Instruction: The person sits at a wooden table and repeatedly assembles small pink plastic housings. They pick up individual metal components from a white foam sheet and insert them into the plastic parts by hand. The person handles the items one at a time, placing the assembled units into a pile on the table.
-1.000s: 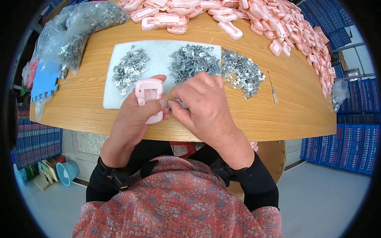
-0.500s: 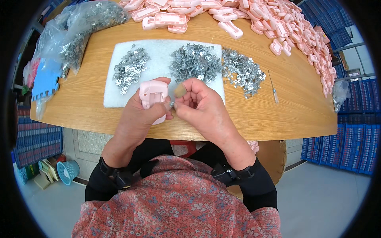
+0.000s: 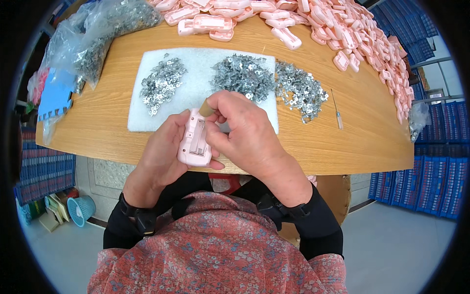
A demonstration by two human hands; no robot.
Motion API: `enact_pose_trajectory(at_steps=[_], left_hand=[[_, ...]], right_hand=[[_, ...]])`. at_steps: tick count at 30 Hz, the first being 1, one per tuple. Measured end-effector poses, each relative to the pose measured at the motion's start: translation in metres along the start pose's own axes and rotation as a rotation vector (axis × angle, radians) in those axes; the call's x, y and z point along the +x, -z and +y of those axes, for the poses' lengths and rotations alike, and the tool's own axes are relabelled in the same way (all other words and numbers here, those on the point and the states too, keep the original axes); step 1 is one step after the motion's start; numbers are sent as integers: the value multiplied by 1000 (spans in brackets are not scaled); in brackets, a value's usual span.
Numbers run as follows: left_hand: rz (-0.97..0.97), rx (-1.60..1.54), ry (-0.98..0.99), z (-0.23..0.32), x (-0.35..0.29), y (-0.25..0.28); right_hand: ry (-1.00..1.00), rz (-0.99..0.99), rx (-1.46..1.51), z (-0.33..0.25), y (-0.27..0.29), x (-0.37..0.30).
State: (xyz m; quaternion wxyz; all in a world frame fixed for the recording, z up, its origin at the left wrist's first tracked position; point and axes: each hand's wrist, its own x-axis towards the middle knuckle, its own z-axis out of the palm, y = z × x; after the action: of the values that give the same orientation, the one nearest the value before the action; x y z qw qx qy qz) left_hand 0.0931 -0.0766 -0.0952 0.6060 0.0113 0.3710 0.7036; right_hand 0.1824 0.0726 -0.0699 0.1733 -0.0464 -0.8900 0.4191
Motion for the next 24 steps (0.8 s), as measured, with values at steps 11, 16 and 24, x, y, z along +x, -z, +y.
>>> enact_pose_trajectory(at_steps=[11, 16, 24], left_hand=[[73, 46, 18, -7, 5, -2], [120, 129, 33, -13, 9, -3], [-2, 237, -4, -17, 16, 8]], right_hand=[[255, 13, -298, 2, -4, -2], [151, -63, -382, -5, -2, -4], [-3, -102, -382, -10, 9, -1]])
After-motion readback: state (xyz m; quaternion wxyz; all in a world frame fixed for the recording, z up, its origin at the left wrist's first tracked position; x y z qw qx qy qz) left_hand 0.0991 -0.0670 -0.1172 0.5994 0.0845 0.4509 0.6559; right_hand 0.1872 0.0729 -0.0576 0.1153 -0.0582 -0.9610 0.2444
